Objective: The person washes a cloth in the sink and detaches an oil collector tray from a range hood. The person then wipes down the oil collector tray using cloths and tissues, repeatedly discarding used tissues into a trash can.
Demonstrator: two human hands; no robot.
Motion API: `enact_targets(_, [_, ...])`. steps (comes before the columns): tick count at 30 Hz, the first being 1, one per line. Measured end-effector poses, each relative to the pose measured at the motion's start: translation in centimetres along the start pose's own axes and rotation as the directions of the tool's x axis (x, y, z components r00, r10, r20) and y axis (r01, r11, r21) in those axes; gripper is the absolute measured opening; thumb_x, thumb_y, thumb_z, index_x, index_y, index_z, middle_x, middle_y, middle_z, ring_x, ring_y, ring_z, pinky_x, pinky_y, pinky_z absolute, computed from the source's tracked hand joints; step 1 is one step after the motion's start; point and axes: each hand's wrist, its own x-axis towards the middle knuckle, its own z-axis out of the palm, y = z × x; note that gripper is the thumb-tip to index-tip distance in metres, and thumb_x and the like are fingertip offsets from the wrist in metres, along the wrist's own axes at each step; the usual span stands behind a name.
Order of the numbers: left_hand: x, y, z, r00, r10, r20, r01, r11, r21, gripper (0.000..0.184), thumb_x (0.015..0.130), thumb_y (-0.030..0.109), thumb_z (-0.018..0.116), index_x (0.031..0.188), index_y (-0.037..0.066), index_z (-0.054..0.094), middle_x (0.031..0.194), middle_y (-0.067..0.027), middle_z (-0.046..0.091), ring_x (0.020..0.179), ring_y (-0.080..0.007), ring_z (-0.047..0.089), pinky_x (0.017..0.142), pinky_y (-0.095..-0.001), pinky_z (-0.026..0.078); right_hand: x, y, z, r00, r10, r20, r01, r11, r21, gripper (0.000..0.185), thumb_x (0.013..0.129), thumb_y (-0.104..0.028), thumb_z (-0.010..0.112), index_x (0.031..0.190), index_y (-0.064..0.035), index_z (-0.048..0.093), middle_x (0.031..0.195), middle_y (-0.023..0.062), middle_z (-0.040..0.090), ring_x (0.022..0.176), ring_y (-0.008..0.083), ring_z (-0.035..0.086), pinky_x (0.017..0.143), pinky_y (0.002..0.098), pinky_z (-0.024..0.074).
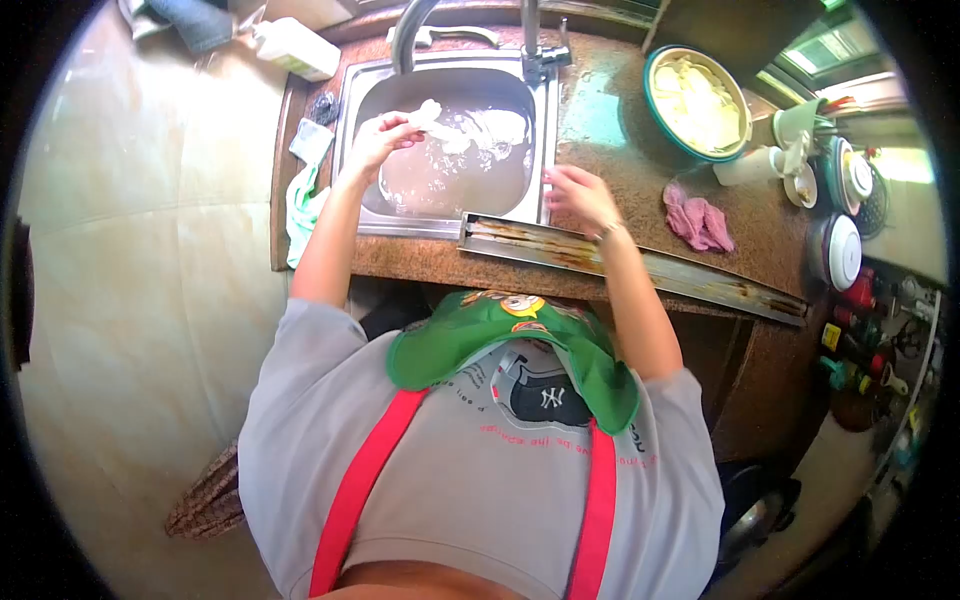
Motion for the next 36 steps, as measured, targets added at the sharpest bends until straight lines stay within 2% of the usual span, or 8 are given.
enact_targets(4, [-2.6, 2.6, 3.1, 1.0, 0.017, 0.02, -0.013, 0.986, -0.168, 0.019, 0.088, 0.016, 0.065, 0.099, 0.0, 0.065, 0.089, -0.0056, 0.067, 0.081, -0.0121, 0.064, 0.073, -0.0226, 0.047, 5.2, -2.1, 6.3, 0.962, 0.006, 0.272, -0.122, 0.904, 0.41, 0.094, 0.083, -0.061, 0.058, 0.151, -0.0218, 0.006, 0.154, 0.0197, 0.0, 0.136, 0.0461, 0.021, 0.099, 0.0643, 0.0355])
enact_targets(8, [-3.3, -0.7, 6.6, 0.981, 0.186, -0.047, -0.146, 0.882, 0.447, 0.027, 0.085, 0.022, 0.067, 0.096, -0.002, 0.069, 0.08, -0.0064, 0.067, 0.076, -0.011, 0.06, 0.068, -0.0257, 0.046, 11.3, -0.2, 11.1, 0.869, -0.18, 0.46, -0.142, 0.802, 0.581, 0.035, 0.086, -0.02, 0.061, 0.119, -0.0107, 0.052, 0.102, 0.0125, 0.063, 0.089, 0.0253, 0.062, 0.086, 0.0475, 0.0485])
enact_targets(10, [-4.8, -1.6, 8.0, 0.912, 0.327, -0.247, -0.181, 0.862, 0.474, 0.024, 0.084, 0.02, 0.068, 0.097, -0.001, 0.07, 0.082, -0.0076, 0.067, 0.074, -0.0124, 0.06, 0.067, -0.0267, 0.048, 13.7, 0.3, 14.0, 0.999, -0.024, 0.022, 0.023, 0.999, 0.031, 0.017, 0.088, -0.017, 0.059, 0.09, -0.0009, 0.064, 0.083, 0.0093, 0.063, 0.068, 0.0184, 0.059, 0.056, 0.0355, 0.0501])
enact_targets(13, [-6.6, -2.6, 8.1, 0.785, 0.542, -0.299, -0.307, 0.761, 0.572, 0.019, 0.086, 0.015, 0.068, 0.099, 0.001, 0.069, 0.087, -0.0065, 0.065, 0.074, -0.012, 0.058, 0.069, -0.024, 0.048, 15.9, 2.5, 15.1, 0.994, -0.056, -0.094, 0.063, 0.995, 0.08, 0.024, 0.089, -0.029, 0.061, 0.086, -0.0054, 0.068, 0.071, 0.0104, 0.064, 0.06, 0.0195, 0.061, 0.048, 0.0359, 0.0476])
enact_targets(19, [-6.3, -6.1, 7.1, 0.95, -0.202, -0.239, 0.167, 0.973, -0.159, 0.025, 0.091, 0.023, 0.064, 0.104, 0.002, 0.064, 0.091, -0.0053, 0.065, 0.072, -0.0105, 0.058, 0.065, -0.0215, 0.046, 12.1, 2.7, 16.3, 0.97, -0.205, -0.131, 0.137, 0.904, -0.405, 0.051, 0.09, -0.051, 0.05, 0.079, -0.0062, 0.072, 0.079, 0.0165, 0.069, 0.079, 0.0331, 0.066, 0.077, 0.0402, 0.0509])
enact_targets(27, [-4.9, -6.6, 8.7, 0.93, -0.315, -0.191, 0.193, 0.858, -0.477, 0.032, 0.093, 0.03, 0.059, 0.114, 0.005, 0.054, 0.097, -0.0031, 0.062, 0.085, -0.0148, 0.058, 0.076, -0.0278, 0.047, 10.3, 2.1, 16.6, 0.915, -0.39, -0.102, 0.273, 0.786, -0.554, 0.056, 0.094, -0.05, 0.038, 0.086, -0.0071, 0.074, 0.088, 0.0189, 0.069, 0.085, 0.0366, 0.067, 0.077, 0.0412, 0.0527])
enact_targets(32, [-3.4, -7.2, 8.3, 0.931, -0.29, -0.222, 0.152, 0.861, -0.486, 0.03, 0.09, 0.017, 0.062, 0.117, 0.008, 0.052, 0.103, -0.0061, 0.062, 0.095, -0.0191, 0.058, 0.078, -0.0327, 0.05, 8.9, 1.1, 11.9, 0.905, -0.414, -0.101, 0.353, 0.861, -0.367, 0.021, 0.07, -0.026, 0.072, 0.083, -0.0089, 0.074, 0.086, 0.0132, 0.07, 0.082, 0.0262, 0.068, 0.079, 0.034, 0.0524])
enact_targets(36, [-2.3, -6.9, 8.3, 0.976, -0.184, -0.118, 0.061, 0.747, -0.662, 0.023, 0.09, 0.01, 0.059, 0.111, 0.004, 0.053, 0.102, -0.0124, 0.063, 0.093, -0.0287, 0.063, 0.085, -0.0425, 0.052, 4.5, -0.6, 4.7, 0.896, -0.426, -0.124, 0.393, 0.892, -0.224, 0.021, 0.072, -0.014, 0.068, 0.092, -0.0137, 0.075, 0.083, 0.0078, 0.071, 0.075, 0.0147, 0.065, 0.073, 0.0279, 0.0528])
